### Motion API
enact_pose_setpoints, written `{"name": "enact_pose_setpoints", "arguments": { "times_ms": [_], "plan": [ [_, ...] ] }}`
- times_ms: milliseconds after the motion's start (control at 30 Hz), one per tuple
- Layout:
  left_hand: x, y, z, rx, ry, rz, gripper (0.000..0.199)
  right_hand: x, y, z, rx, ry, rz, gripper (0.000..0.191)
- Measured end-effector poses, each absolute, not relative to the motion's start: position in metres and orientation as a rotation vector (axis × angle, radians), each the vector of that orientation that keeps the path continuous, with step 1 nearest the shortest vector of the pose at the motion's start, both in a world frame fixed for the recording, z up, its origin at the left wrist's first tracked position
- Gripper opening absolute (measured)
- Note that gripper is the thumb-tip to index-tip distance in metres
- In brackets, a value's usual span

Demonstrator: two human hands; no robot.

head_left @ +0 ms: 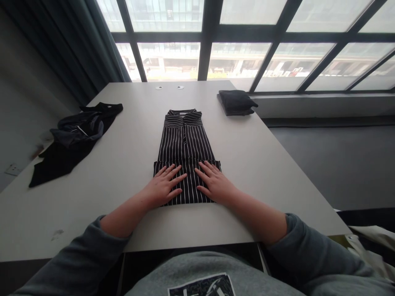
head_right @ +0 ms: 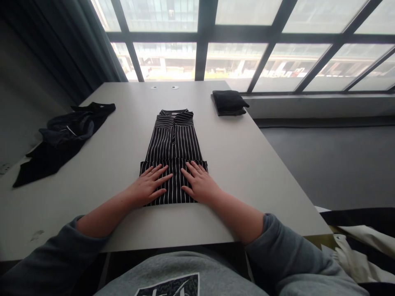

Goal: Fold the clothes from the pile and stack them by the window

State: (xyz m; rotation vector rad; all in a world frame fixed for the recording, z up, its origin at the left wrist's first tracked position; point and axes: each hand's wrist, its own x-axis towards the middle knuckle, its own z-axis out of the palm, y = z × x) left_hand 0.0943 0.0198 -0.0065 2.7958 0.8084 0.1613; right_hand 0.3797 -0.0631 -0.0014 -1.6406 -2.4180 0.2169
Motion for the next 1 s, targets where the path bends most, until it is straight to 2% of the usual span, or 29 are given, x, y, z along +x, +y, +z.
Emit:
{"name": "enact_pose_setpoints", "arguments": {
  "times_ms": [500,1000],
  "plan": [
    [0.089,0.013,-0.015,2.898,0.756,0.129,0.07,0.386,-0.065,-0.008,-1.627,-2.552,0.318,0.077],
    [0.085,-0.049,-0.013,2.919,0.797,0.044,0.071,0.379,-0.124,-0.002,-1.624,-2.553,0.323,0.077]
  ]
}}
